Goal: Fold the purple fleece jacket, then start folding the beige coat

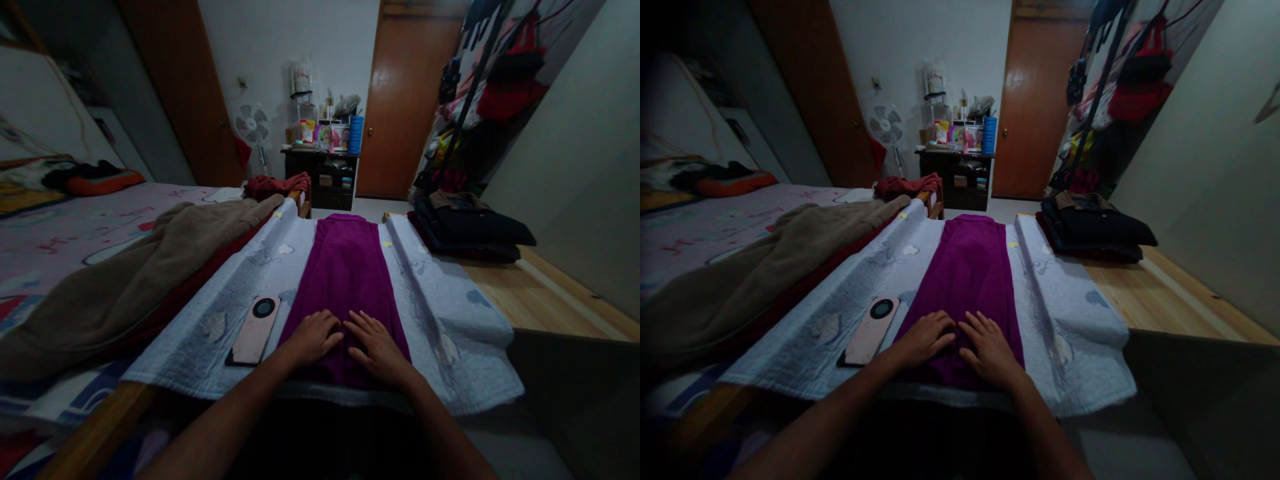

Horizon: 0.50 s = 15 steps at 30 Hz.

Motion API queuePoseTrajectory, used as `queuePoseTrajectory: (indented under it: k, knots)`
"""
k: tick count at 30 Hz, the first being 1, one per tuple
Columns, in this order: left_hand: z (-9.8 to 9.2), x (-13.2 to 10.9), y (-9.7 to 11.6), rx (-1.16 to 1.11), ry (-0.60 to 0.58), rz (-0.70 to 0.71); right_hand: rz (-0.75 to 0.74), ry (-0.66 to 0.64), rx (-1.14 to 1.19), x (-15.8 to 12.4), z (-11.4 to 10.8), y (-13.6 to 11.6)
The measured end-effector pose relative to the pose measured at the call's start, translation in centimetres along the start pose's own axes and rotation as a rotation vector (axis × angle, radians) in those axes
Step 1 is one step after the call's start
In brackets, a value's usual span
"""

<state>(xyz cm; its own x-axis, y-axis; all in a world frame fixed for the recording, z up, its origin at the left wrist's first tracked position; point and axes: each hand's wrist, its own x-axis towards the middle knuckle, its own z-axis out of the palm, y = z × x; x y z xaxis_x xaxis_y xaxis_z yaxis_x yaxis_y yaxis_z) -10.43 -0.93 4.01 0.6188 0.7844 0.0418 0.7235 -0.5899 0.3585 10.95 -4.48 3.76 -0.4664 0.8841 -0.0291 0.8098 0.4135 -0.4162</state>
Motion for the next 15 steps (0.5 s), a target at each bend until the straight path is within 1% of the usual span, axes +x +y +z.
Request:
queuePoseTrajectory:
  k: [4,8,12,15]
  knots:
    - [0.0,-0.8,0.9,0.068,0.006,-0.014,0.002,-0.015,0.001,-0.1,-0.2,-0.1]
    - [0.2,-1.0,1.2,0.107,0.016,-0.019,-0.009,-0.035,0.001,-0.4,-0.3,-0.1]
    - [0.4,-1.1,1.1,0.096,0.035,0.01,-0.02,-0.06,-0.008,-0.7,-0.1,0.0]
    - [0.4,-1.4,0.9,0.036,0.034,0.033,-0.003,-0.103,-0.024,-0.8,0.0,-0.1]
